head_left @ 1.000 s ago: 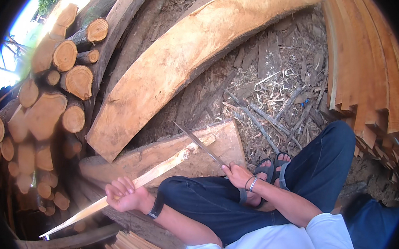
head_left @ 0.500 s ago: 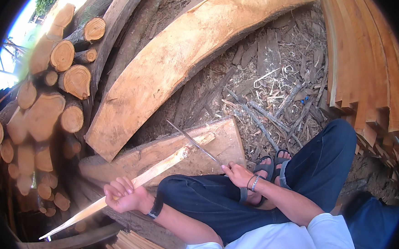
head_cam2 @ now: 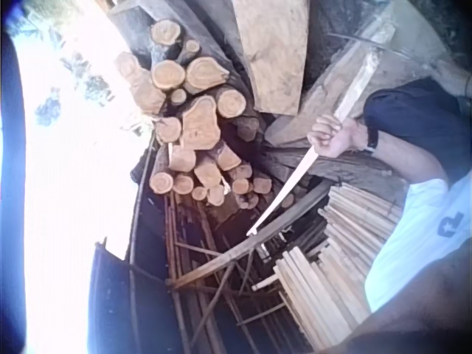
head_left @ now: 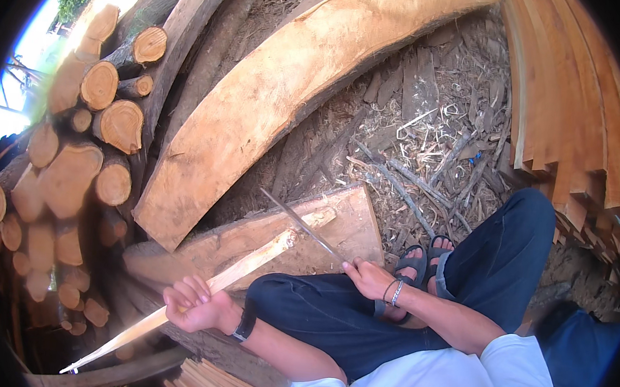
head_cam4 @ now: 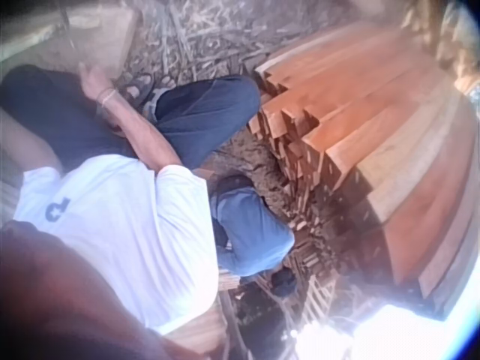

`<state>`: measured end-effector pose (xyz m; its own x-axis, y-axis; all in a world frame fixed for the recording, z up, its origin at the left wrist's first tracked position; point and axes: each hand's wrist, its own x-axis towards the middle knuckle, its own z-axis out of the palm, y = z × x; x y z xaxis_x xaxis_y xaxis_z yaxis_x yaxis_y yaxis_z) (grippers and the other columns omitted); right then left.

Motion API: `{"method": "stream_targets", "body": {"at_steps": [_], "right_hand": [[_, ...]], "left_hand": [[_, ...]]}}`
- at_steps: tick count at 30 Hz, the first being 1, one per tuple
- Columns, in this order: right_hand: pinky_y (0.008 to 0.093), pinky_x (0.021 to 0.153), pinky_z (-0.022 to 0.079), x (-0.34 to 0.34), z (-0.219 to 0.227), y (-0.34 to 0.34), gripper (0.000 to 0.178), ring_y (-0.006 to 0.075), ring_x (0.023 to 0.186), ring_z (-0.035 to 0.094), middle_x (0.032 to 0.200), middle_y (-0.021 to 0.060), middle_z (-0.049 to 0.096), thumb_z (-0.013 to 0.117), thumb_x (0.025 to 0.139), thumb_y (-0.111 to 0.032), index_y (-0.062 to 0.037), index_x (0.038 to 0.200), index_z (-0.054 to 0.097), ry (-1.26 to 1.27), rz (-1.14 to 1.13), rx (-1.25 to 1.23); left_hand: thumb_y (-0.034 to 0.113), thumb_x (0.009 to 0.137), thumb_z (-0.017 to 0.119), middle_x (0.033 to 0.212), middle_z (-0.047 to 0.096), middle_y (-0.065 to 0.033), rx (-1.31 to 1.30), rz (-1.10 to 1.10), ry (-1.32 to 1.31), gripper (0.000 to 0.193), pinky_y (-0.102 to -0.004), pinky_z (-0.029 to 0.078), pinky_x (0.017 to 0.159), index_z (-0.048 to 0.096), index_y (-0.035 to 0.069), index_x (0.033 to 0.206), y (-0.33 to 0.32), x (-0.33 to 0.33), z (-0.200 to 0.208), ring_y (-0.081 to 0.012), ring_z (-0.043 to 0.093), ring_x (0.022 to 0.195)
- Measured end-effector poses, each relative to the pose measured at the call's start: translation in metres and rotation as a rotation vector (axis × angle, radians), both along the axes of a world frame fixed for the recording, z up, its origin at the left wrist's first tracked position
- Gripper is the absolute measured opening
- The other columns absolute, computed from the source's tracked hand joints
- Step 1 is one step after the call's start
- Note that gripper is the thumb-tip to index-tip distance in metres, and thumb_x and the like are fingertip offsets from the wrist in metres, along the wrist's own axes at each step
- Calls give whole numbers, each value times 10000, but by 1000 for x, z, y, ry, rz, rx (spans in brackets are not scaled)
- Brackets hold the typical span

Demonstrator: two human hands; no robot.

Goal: The person uses a long metal blade to shave a thin strip of wood, repeatedly pulling the blade along the length of the piece.

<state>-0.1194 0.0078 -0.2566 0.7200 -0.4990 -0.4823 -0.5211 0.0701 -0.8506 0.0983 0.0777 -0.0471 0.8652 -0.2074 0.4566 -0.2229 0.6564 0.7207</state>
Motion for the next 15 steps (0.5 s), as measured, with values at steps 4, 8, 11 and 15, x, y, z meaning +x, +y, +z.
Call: {"method": "stream_targets", "body": {"at_steps": [4, 8, 11, 15], "right_hand": [[494, 804, 479, 7, -19, -2, 625, 476, 846, 623, 824, 316, 629, 361, 993, -506, 89, 960, 550, -30, -73, 33], [480, 790, 483, 14, -5, -5, 639, 447, 849, 640, 820, 302, 635, 357, 990, -521, 75, 915, 575, 7, -35, 50], [480, 797, 484, 11, -3, 1, 646, 446, 863, 642, 830, 310, 636, 359, 989, -522, 81, 915, 578, -42, -31, 16], [487, 814, 484, 9, -14, -6, 641, 471, 879, 627, 838, 327, 632, 357, 995, -503, 99, 944, 574, 0, -66, 24]], "left_hand": [[233, 904, 436, 464, 249, 25, -7, -2, 13, 352, -221, 152, 358, 291, 155, 592, -1, 3, 2, -91, 232, 369], [235, 898, 442, 464, 250, 25, -18, 16, 12, 350, -223, 150, 355, 296, 154, 591, 4, 9, 0, -91, 232, 372], [238, 893, 445, 461, 249, 24, -15, -17, 10, 348, -225, 145, 353, 297, 153, 588, 5, 10, -3, -89, 229, 373], [239, 892, 434, 458, 251, 20, 4, 30, 35, 348, -228, 137, 351, 293, 154, 586, 2, 7, 0, -90, 229, 373]]}}
